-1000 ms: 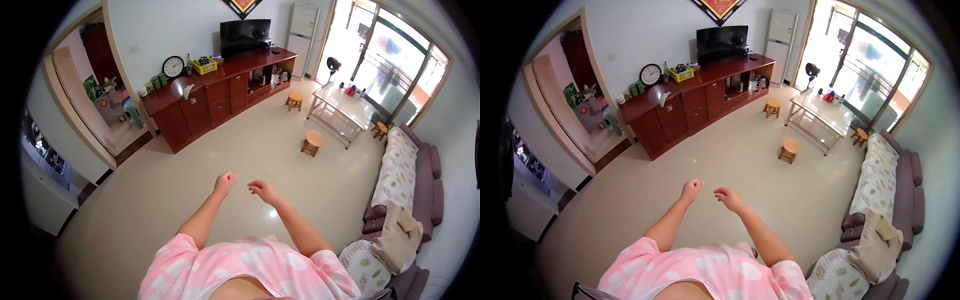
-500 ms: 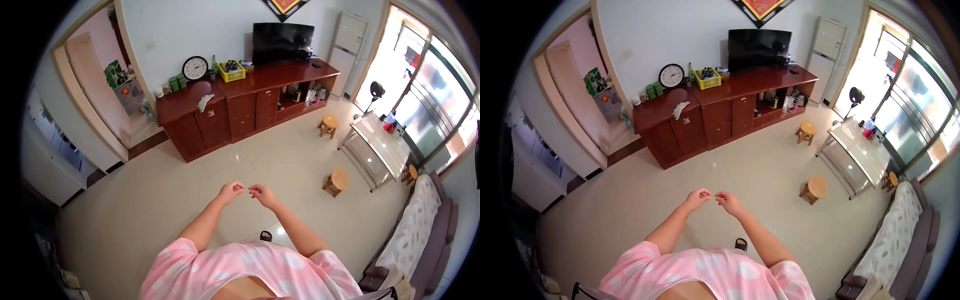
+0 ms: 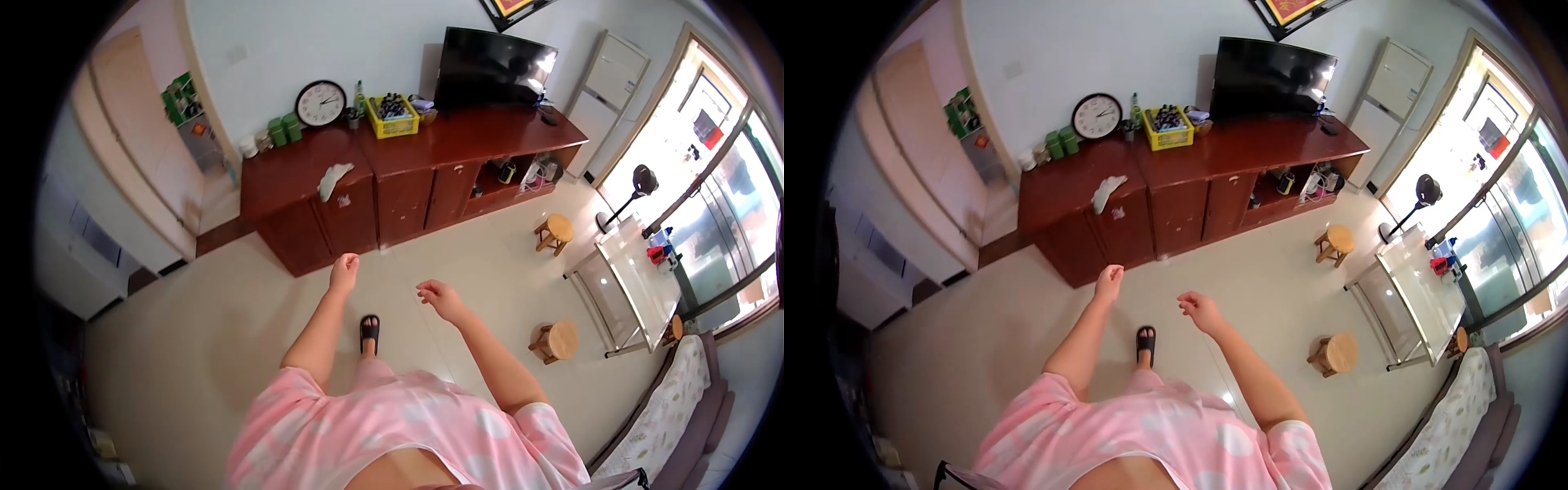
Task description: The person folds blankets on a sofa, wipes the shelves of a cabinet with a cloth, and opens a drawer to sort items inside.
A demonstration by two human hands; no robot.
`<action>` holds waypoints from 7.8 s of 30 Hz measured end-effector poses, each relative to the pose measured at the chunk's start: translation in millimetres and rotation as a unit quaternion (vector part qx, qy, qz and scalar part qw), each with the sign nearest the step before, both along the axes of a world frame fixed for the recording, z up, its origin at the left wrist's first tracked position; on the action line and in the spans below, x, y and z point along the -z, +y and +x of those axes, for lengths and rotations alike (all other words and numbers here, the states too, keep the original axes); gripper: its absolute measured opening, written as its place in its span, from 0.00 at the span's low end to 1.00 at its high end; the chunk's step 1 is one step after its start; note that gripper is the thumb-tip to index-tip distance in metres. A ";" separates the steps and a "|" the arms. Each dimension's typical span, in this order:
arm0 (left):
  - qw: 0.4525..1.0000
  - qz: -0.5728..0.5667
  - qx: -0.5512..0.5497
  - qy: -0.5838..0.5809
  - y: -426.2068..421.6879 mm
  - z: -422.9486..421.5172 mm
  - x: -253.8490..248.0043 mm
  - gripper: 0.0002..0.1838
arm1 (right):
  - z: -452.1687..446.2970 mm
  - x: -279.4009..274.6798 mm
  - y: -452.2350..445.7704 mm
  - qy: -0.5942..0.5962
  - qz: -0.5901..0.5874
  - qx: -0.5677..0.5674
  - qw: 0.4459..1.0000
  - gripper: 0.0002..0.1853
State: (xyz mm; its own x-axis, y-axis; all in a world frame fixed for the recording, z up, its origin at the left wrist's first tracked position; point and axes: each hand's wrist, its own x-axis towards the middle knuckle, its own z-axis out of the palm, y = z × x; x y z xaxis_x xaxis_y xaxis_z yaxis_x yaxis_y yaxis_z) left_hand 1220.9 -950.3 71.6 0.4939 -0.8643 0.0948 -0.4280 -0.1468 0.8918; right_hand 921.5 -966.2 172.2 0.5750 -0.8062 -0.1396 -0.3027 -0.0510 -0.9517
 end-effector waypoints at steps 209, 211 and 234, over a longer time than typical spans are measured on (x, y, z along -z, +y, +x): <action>0.900 0.086 -0.060 0.423 -936.9 -462.7 475.1 0.14 | -287.7 582.2 -1008.0 0.008 0.254 -0.089 0.963 0.15; 0.897 0.115 -0.095 0.416 -922.4 -476.9 472.1 0.15 | -298.7 578.6 -997.6 -0.009 0.226 -0.102 0.969 0.15; 0.989 0.053 -0.092 0.101 -836.2 -545.3 389.0 0.17 | -366.2 488.5 -901.8 -0.112 0.143 -0.175 0.968 0.13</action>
